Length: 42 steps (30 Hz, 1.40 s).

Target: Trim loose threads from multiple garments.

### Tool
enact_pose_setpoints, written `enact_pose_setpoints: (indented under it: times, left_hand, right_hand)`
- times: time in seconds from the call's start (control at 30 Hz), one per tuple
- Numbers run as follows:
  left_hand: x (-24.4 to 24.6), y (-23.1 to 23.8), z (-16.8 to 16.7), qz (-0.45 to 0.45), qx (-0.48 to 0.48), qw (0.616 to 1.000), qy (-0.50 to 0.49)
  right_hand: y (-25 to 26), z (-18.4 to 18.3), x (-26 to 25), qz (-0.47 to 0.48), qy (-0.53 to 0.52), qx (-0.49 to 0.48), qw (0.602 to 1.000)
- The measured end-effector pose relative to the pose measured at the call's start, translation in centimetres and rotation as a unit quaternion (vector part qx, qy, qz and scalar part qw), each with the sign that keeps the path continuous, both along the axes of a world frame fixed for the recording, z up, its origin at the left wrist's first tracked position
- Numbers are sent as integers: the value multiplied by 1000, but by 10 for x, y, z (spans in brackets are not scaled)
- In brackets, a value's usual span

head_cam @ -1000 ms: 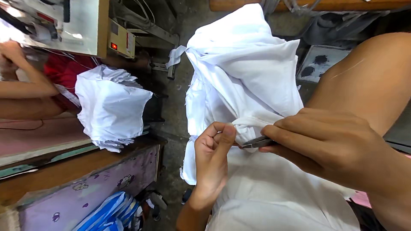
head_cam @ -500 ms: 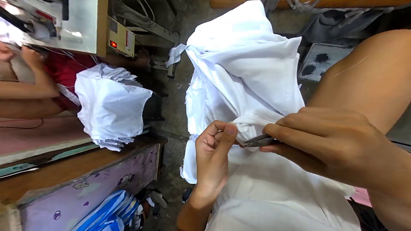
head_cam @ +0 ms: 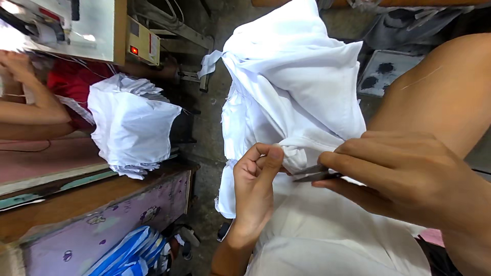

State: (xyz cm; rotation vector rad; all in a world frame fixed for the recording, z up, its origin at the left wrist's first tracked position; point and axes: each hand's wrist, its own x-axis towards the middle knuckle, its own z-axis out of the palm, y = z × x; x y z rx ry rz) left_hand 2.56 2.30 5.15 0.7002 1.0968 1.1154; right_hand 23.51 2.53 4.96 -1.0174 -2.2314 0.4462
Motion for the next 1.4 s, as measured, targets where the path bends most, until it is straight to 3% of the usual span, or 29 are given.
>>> enact_pose_setpoints:
  times: [0.27,0.57,0.8,0.93,1.0,1.17,1.4]
  left_hand:
    - [4,-3,3,20,10,1000,6]
    - [20,-15,2,60,26,998,-23]
    - [21,-14,5,48,46,998,-23]
    - [19,-8,8,59,18,998,-34]
    - [18,-5,9,53,1,998,-38]
    - [15,-1,8,40,11,999,-35]
    - [12,1,5,35,45,998,-11]
  right_hand:
    - [-5,0,-4,-39,17,14,999]
    - [-23,-22,-40,-176,201,26,963]
    - [-25,-22,-42,-175,103,110,973]
    - [-30,-15,-29,34,130,-2,991]
    - [-30,-14,-22,82,156,-49,983]
    - [-17,-6,0,-45,120,-58,990]
    - [-7,1,12,-84,10,-14,996]
